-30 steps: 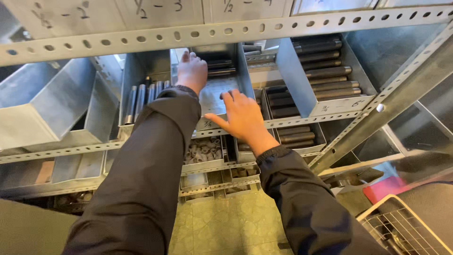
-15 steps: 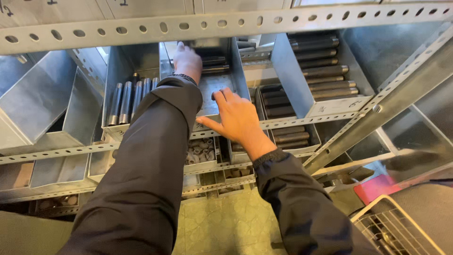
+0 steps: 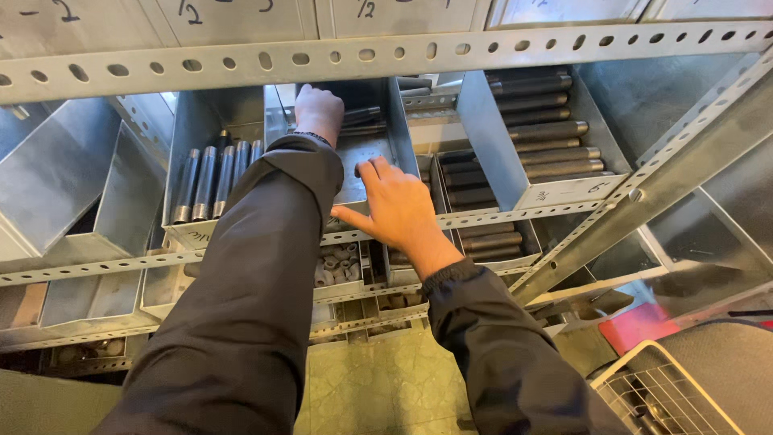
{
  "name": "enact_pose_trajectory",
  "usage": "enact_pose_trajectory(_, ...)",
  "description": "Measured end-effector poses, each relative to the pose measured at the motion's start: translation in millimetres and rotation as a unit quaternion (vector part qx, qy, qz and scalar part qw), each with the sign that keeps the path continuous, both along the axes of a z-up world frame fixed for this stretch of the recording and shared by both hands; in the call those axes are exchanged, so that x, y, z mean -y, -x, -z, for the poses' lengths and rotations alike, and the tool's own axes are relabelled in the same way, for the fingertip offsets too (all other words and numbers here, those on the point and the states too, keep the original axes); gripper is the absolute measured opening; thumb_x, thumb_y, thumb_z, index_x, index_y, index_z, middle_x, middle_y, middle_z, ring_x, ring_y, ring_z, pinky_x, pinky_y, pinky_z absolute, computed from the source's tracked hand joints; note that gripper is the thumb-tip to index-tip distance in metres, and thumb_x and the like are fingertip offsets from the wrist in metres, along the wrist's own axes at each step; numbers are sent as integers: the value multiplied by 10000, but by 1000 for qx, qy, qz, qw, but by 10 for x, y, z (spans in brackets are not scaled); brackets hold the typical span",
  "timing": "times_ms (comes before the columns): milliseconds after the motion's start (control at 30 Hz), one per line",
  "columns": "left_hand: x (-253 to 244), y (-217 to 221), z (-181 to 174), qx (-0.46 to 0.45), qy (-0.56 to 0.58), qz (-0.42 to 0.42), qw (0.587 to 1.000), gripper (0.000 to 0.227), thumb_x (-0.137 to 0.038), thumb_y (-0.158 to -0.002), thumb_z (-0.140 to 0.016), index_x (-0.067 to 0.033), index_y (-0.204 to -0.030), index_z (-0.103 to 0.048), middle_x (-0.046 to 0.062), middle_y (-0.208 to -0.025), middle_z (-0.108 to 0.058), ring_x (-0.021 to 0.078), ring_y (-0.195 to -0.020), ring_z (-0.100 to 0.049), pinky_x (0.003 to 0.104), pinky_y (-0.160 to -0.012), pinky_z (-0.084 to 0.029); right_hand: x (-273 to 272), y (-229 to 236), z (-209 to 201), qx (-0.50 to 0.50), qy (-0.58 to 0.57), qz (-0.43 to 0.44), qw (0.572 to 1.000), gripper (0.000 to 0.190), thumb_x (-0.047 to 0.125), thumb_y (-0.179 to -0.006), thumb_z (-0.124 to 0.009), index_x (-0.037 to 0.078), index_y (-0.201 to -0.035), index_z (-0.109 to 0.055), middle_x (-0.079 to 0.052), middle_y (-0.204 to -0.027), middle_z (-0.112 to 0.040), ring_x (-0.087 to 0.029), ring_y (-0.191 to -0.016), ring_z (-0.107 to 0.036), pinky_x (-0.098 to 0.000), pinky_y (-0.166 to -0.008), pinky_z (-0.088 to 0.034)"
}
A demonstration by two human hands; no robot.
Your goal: The person picks up metal tubes from a shelf and places them into a basket sitting on a chair, repeating the process several times.
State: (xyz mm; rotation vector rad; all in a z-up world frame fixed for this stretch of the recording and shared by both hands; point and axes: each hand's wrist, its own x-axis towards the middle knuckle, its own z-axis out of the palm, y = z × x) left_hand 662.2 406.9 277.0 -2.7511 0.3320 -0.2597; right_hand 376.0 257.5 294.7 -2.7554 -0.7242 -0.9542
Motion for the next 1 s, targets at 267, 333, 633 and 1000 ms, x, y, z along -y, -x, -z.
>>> enact_pose_trajectory(267, -96, 55, 52, 105, 45, 34, 993, 272, -175, -1033, -598, -172, -1054, -870, 20, -997, -839, 286, -988, -785, 477, -773, -518, -30, 87, -88, -1, 9, 10, 1000, 846, 907, -871, -564, 118, -1175, -605, -101, -1136, -668, -312, -948, -769, -436, -734, -628)
enact_pose_trajectory(333, -116, 75, 42, 115, 83, 32, 989, 256, -172, -1019, -613, -154, -1005, -867, 30, -939, -834, 297, -929, -797, 475, -716, -555, -16, 101, -86, -3, 10, 12, 1000, 881, 933, -824, -596, 118, -1160, -602, -99, -1132, -664, -309, -951, -765, -432, -735, -630)
enact_pose_trajectory(633, -509, 1060, -400, 152, 159, 100, 970, 142, -144, -953, -721, -66, -1011, -825, 134, -919, -806, 384, -914, -797, 520, -768, -605, -5, 87, -104, -33, -2, 2, 999, 939, 991, -795, -622, 126, -1160, -612, -41, -1042, -620, -242, -917, -743, -345, -731, -605)
enact_pose_trajectory(1000, -943, 3159, -937, 63, 257, 117, 957, 386, -311, -958, -789, -71, -1252, -719, 125, -1110, -614, 436, -932, -749, 541, -870, -592, 169, 621, -340, -170, -373, -62, 910, 598, 403, -1088, -712, 48, -1477, -431, -120, -1172, -661, -320, -1109, -724, -453, -951, -567)
